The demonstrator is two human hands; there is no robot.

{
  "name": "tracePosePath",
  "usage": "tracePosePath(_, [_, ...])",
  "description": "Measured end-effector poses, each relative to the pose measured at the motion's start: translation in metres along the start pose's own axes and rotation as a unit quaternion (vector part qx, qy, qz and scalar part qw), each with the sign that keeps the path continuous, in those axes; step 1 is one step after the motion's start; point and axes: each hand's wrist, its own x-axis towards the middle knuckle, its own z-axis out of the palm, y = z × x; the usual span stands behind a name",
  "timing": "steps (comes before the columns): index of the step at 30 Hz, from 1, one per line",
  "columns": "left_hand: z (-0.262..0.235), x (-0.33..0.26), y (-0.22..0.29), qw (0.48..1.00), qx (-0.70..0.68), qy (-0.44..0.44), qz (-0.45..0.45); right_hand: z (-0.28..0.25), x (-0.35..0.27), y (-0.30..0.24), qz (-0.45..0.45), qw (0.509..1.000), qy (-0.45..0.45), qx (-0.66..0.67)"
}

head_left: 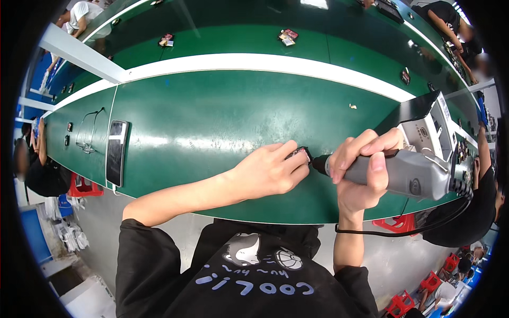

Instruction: The recorder uses an electric screwdriver to assemble small electronic components at an industrial workstation.

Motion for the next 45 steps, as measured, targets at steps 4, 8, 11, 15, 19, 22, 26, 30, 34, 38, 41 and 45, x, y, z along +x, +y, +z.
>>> tracePosePath(4, [-0.005, 0.008, -0.01, 1.0, -0.006, -0.026, 0.012, -0.003, -0.004, -0.022, -0.074, 0.994, 0.082, 0.003])
tracePosePath(8, [0.001, 0.067, -0.068, 0.999, -0.015, -0.005, -0.035, -0.025, 0.006, -0.051, -0.147, 0.985, 0.086, -0.01])
tracePosePath(11, [0.023, 0.115, -0.124, 0.988, 0.038, 0.084, -0.12, -0.035, 0.014, -0.065, -0.16, 0.984, 0.073, -0.019])
tracePosePath(15, [0.049, 0.111, -0.171, 0.94, 0.176, -0.029, -0.29, -0.053, 0.018, -0.093, -0.197, 0.975, 0.075, -0.075])
tracePosePath(19, [0.075, 0.106, -0.183, 0.956, 0.124, -0.008, -0.264, -0.084, 0.023, -0.118, -0.193, 0.967, 0.122, -0.115])
tracePosePath(22, [0.068, 0.108, -0.185, 0.961, 0.034, 0.003, -0.273, -0.097, 0.031, -0.117, -0.172, 0.967, 0.138, -0.131])
tracePosePath(26, [0.058, 0.097, -0.161, 0.978, -0.031, 0.032, -0.204, -0.102, 0.034, -0.113, -0.165, 0.964, 0.159, -0.137])
tracePosePath(30, [0.034, 0.074, -0.102, 0.974, -0.103, 0.026, -0.199, -0.096, 0.035, -0.104, -0.159, 0.962, 0.143, -0.171])
tracePosePath(34, [0.016, 0.042, -0.059, 0.975, -0.092, 0.012, -0.201, -0.089, 0.039, -0.1, -0.137, 0.962, 0.136, -0.193])
tracePosePath(38, [-0.011, 0.03, -0.025, 0.982, -0.063, -0.048, -0.173, -0.076, 0.047, -0.1, -0.09, 0.963, 0.195, -0.163])
tracePosePath(41, [-0.022, 0.02, -0.008, 0.985, -0.049, -0.116, -0.119, -0.075, 0.049, -0.097, -0.077, 0.964, 0.192, -0.165])
tracePosePath(45, [-0.042, 0.023, 0.006, 0.979, -0.016, -0.194, -0.063, -0.069, 0.045, -0.096, -0.096, 0.958, 0.198, -0.185])
